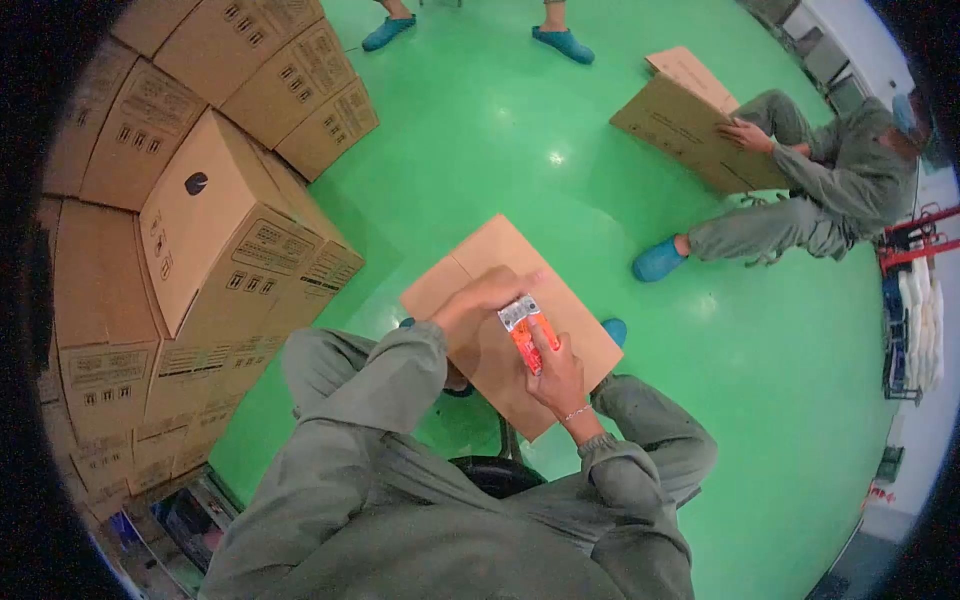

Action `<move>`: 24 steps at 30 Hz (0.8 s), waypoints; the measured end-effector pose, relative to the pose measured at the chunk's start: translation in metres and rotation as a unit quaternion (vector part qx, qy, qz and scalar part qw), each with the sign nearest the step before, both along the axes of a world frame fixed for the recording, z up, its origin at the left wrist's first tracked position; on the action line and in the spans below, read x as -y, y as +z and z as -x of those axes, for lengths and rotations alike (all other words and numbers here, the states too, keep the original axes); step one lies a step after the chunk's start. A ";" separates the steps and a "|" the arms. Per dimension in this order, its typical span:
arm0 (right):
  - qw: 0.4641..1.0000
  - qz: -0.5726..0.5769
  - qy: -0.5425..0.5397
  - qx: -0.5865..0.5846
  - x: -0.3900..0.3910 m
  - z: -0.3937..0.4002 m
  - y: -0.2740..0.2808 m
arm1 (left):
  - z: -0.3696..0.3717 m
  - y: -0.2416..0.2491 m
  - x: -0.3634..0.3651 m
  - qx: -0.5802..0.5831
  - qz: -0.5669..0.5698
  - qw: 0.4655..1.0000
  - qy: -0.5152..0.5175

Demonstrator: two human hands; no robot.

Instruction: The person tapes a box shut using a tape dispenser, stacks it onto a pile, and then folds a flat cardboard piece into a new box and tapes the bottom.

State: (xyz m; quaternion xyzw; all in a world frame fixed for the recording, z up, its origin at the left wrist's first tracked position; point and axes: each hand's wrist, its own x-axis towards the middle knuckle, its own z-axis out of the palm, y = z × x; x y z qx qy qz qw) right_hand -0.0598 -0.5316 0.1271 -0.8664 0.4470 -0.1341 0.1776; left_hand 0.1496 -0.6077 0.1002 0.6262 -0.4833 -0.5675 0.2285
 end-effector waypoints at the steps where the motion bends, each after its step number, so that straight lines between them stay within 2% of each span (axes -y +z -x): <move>1: 1.000 -0.003 0.007 -0.007 0.000 0.000 0.001 | 0.000 0.000 0.000 -0.001 0.004 1.000 0.007; 3: 1.000 0.003 0.020 -0.016 0.000 -0.003 0.005 | 0.001 -0.005 -0.002 0.047 0.054 0.997 0.040; 4: 0.999 0.007 0.028 -0.024 0.004 -0.006 0.006 | -0.001 -0.008 -0.005 0.106 0.126 0.984 0.066; 5: 0.999 0.011 0.032 -0.028 0.010 -0.009 0.008 | -0.010 -0.013 -0.001 0.103 0.129 0.984 0.071; 7: 0.992 -0.062 0.040 -0.101 0.018 -0.029 0.029 | -0.035 -0.035 0.003 0.202 0.261 0.932 0.150; 9: 0.984 -0.092 0.063 -0.140 0.030 -0.053 0.049 | -0.091 -0.049 0.023 0.287 0.207 0.916 0.187; 11: 0.973 -0.121 0.084 -0.177 0.046 -0.076 0.046 | -0.155 -0.044 0.035 0.354 0.199 0.899 0.167; 14: 0.963 -0.120 0.122 -0.206 0.064 -0.108 0.032 | -0.194 -0.086 0.050 0.387 0.146 0.902 0.125; 15: 0.962 -0.127 0.125 -0.207 0.068 -0.115 0.034 | -0.194 -0.106 0.051 0.387 0.141 0.902 0.127; 17: 0.958 -0.137 0.130 -0.214 0.073 -0.122 0.039 | -0.171 -0.141 0.049 0.331 0.038 0.942 0.039; 19: 0.949 -0.162 0.133 -0.237 0.075 -0.123 0.043 | -0.141 -0.147 0.044 0.239 -0.053 0.969 0.023; 20: 0.947 -0.167 0.130 -0.241 0.071 -0.120 0.041 | -0.127 -0.181 0.032 0.234 -0.055 0.970 0.020; 21: 0.947 -0.172 0.131 -0.239 0.068 -0.116 0.037 | -0.113 -0.236 0.023 0.220 -0.083 0.966 0.110; 22: 0.947 -0.173 0.135 -0.235 0.072 -0.115 0.036 | -0.109 -0.263 0.024 0.205 -0.106 0.952 0.203; 23: 0.947 -0.170 0.135 -0.235 0.074 -0.115 0.036 | -0.116 -0.249 0.024 0.206 -0.103 0.952 0.203; 24: 0.947 -0.163 0.138 -0.242 0.070 -0.114 0.036 | -0.127 -0.221 0.019 0.252 -0.084 0.954 0.138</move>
